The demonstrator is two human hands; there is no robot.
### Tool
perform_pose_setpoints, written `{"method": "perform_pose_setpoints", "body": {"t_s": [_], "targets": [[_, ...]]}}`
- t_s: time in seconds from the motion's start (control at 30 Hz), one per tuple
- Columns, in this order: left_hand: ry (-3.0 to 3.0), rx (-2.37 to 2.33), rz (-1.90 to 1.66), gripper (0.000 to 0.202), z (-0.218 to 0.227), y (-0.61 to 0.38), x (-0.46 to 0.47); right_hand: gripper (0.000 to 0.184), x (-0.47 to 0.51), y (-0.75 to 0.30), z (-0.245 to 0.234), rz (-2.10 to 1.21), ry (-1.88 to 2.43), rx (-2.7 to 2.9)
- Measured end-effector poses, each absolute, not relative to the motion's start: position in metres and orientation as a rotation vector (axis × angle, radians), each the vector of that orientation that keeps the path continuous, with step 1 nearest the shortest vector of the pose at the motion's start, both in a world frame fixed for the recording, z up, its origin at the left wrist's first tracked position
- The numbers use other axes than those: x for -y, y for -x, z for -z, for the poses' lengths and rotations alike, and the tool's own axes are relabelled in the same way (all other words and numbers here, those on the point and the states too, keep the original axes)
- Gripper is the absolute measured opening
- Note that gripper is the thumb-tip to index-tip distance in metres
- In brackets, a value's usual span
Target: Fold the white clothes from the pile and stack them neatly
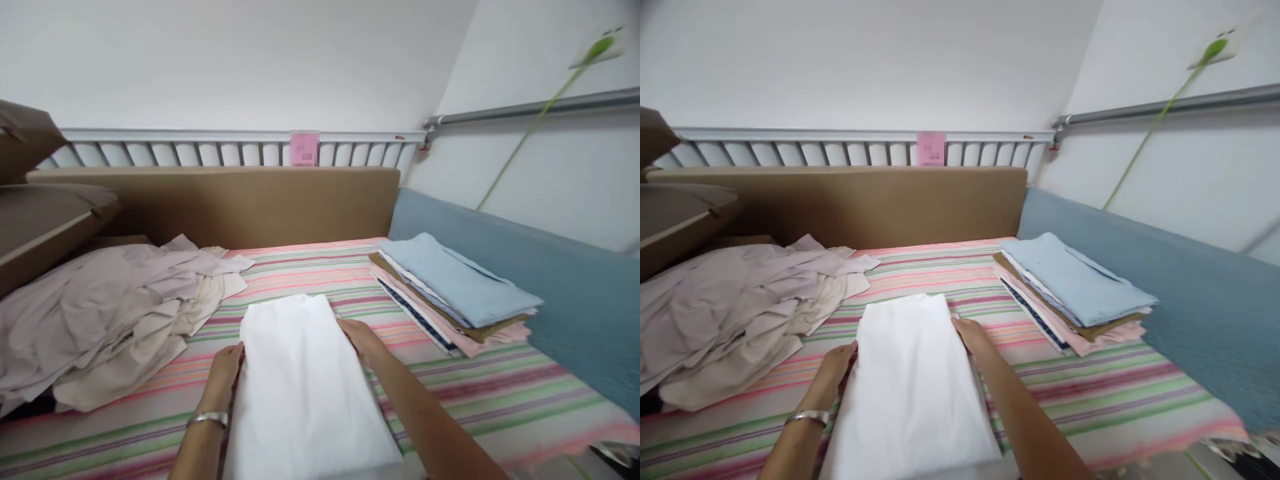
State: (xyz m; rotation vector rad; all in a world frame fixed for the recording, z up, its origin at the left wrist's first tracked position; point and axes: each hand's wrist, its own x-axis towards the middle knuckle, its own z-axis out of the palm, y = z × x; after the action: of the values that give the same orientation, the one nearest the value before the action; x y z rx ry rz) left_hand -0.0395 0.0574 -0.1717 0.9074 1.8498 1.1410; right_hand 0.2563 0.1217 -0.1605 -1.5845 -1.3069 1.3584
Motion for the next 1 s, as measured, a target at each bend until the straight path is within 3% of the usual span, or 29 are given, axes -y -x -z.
{"method": "perform_pose_setpoints", "body": {"t_s": [0.2,0.3,0.53,0.63,0.73,0.83,1.0], "targets": [[-0.775,-1.565,-1.103,0.038,0.173,0.039,-0.064,0.036,-0.12,-0.247,0.16,-1.631,1.399,1.101],[-0.849,-1.617,-1.097,0.042,0.173,0.038,-0.068,0.036,-0.124,-0.24,0.156,-1.579,1.395,1.153],[-1.299,-2.254,-1.052,0.029,0.162,0.035,-0.071,0.032,-0.129,-0.246,0.144,-0.507,1.811,1.594],[-1.344,-2.402,-0.787,0.031,0.163,0.032,-0.069,0.031,-0.132,-0.247,0.153,-0.339,1.973,1.731],[-1.318,-2.418,-0.613,0.033,0.169,0.032,-0.07,0.027,-0.138,-0.246,0.168,-0.385,2.085,1.809],[-1.327,-2.307,-0.736,0.035,0.177,0.04,-0.073,0.028,-0.143,-0.249,0.173,-0.511,1.992,1.736],[-1.187,-2.022,-1.019,0.043,0.196,0.055,-0.08,0.03,-0.142,-0.257,0.165,-1.135,1.647,1.178]]}}
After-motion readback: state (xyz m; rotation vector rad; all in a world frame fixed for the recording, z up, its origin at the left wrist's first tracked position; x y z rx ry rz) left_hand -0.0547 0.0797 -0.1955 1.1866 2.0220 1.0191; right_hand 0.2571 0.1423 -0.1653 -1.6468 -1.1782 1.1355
